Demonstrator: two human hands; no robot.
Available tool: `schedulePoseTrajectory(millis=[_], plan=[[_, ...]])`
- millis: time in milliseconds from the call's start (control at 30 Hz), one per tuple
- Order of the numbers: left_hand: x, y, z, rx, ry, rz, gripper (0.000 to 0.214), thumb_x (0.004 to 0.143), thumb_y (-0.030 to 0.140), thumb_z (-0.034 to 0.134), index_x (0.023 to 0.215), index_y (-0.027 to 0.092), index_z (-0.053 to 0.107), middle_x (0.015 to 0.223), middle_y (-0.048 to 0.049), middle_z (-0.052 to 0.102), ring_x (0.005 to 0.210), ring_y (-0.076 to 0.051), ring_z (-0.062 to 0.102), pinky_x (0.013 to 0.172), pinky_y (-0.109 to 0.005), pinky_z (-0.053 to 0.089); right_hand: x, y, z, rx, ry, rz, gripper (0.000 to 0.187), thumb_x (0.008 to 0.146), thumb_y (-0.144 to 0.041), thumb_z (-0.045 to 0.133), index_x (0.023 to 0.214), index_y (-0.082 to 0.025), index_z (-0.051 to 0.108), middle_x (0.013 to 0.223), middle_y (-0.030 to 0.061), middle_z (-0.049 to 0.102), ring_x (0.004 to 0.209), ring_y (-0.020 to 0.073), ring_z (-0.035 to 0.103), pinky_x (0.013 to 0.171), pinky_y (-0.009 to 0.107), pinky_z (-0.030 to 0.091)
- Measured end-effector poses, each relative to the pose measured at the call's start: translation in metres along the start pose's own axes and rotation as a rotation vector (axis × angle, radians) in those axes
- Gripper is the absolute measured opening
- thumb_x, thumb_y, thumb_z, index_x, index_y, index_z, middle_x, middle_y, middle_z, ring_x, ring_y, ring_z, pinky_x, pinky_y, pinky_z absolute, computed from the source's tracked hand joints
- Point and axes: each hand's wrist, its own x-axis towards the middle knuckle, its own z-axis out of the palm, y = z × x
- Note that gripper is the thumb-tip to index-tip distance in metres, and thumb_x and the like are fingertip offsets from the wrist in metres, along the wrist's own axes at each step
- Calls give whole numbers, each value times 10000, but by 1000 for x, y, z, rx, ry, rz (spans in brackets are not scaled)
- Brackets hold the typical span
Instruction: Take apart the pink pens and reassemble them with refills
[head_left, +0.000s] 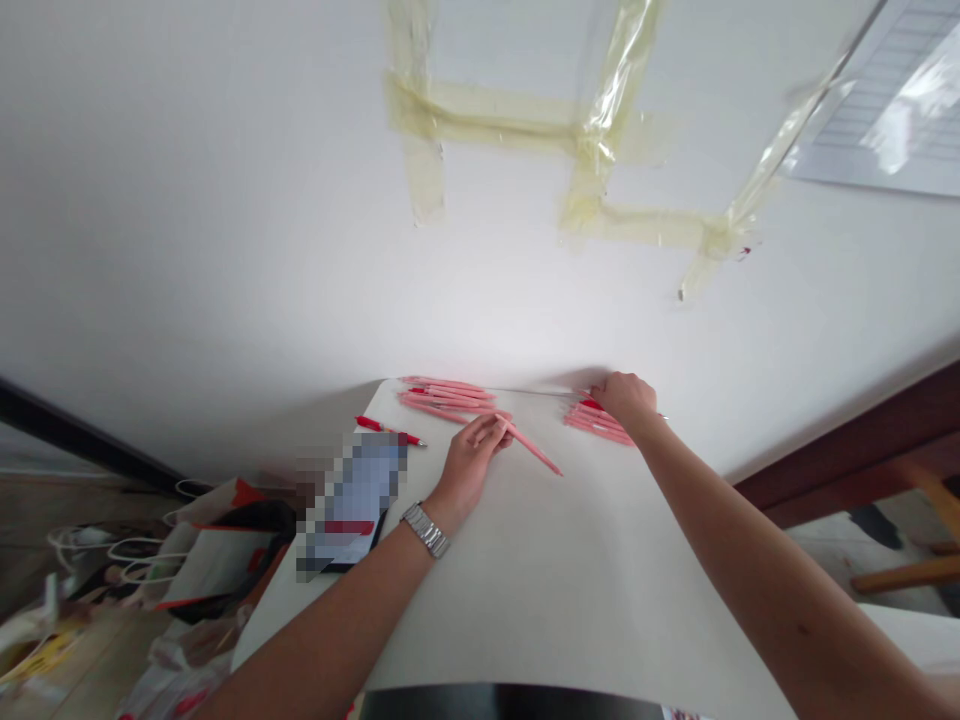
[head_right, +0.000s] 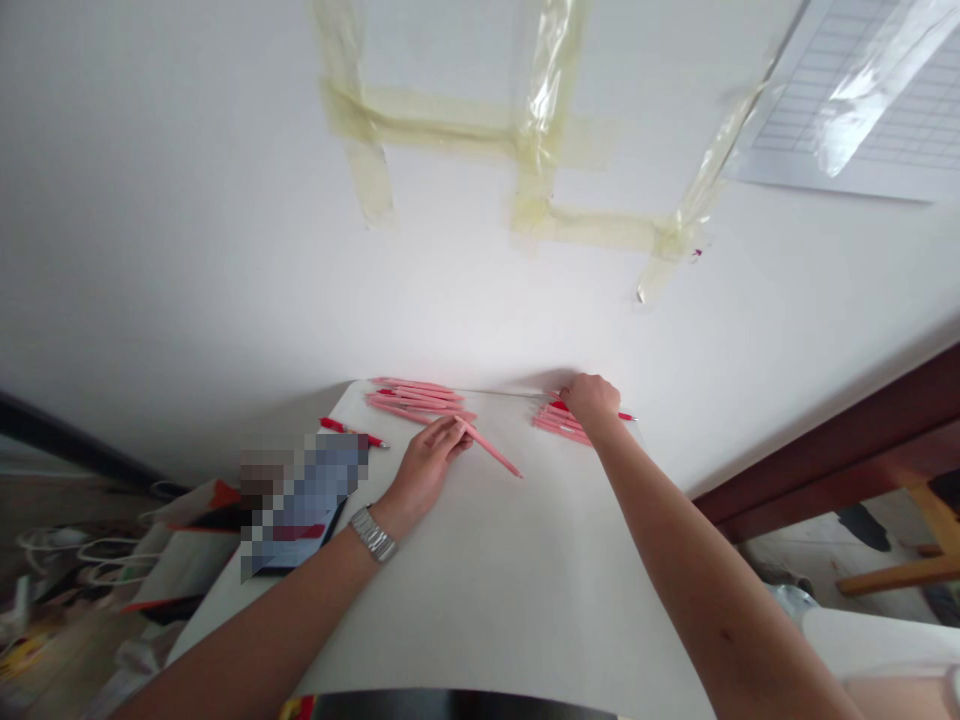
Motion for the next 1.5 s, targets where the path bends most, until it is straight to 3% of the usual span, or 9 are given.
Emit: schedulePoseTrajectory(millis=[333,767,1067,1367,1500], plan=[[0,0,-1,21,-28,17,351,817,467,847,1029,191,804,1118,-89,752,984,-186,682,960,-355,563,-3,10,2,-28,100,34,419,981,-384,499,1101,-129,810,1088,234,765,997,322,751,798,363,545],[0,0,0,22,-13,15,349,821,466,840,1022,185,795,1122,-92,745,973,-182,676,943,-353,562,-6,29,19,264,228,151,388,885,-494,605,1009,-229,861,940,166,800,896,314,734,718,354,493],[-1,1,-1,21,-18,13,344,832,464,827,1030,186,788,1143,-97,742,997,-186,675,961,-358,562,-1,45,21,452,355,178,381,811,-476,628,934,-208,869,886,155,812,835,295,710,701,342,440],[-2,4,2,1,-13,8,360,823,464,836,1048,185,800,1117,-96,745,972,-184,676,973,-375,558,-2,45,21,552,395,166,396,819,-471,633,906,-161,863,859,153,810,793,275,693,705,336,439],[-1,3,2,-3,-11,6,353,818,457,842,1042,186,803,1148,-99,743,956,-178,675,964,-371,561,-2,43,12,562,461,143,385,846,-449,631,892,-140,856,819,142,800,744,254,672,691,331,430]])
